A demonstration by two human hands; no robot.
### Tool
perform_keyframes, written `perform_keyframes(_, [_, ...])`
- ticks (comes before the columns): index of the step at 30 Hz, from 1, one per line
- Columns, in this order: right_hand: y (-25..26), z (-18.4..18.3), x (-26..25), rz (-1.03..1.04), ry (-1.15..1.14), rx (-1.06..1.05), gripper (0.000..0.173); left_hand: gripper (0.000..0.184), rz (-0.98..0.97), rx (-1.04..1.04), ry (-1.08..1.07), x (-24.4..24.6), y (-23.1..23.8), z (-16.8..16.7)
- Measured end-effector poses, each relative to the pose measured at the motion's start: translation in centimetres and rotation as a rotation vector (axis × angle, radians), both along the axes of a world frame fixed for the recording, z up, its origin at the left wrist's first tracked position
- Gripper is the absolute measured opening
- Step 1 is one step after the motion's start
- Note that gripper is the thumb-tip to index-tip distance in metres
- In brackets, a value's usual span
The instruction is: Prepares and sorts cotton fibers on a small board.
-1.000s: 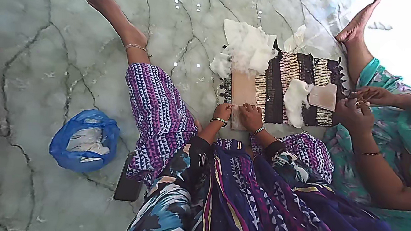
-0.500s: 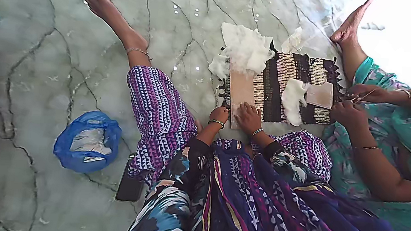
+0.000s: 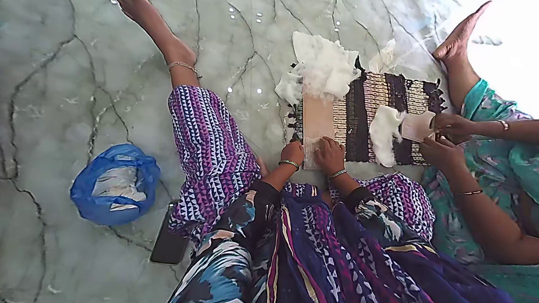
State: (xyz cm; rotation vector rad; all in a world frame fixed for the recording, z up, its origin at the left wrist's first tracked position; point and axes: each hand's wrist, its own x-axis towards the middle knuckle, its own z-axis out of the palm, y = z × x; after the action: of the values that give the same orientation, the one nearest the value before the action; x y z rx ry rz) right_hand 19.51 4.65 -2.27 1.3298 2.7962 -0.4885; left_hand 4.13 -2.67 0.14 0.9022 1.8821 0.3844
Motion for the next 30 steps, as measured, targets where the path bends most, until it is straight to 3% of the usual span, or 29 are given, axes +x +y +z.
perform_keyframes(8, [0.3, -0.2, 0.0, -0.027, 0.038, -0.016, 0.043, 0.037, 0.017, 0.005, 0.006, 0.1, 0.6, -0.5])
perform_keyframes(14, [-0.2, -0.9, -0.1, 0.181, 0.085, 0.04, 0.051, 0.034, -0.006, 0.018, 0.038, 0.5, 0.6, -0.3])
perform_keyframes(19, [0.8, -1.3, -0.8, 0.405, -0.073, -0.016, 0.06, 0.033, -0.066, 0.024, 0.082, 0.7, 0.5, -0.7])
perform_keyframes(30, [-0.3, 0.6, 1.8, 0.432, -0.348, -0.23, 0.091, 0.036, -0.141, -0.01, 0.021, -0.3, -0.4, -0.9])
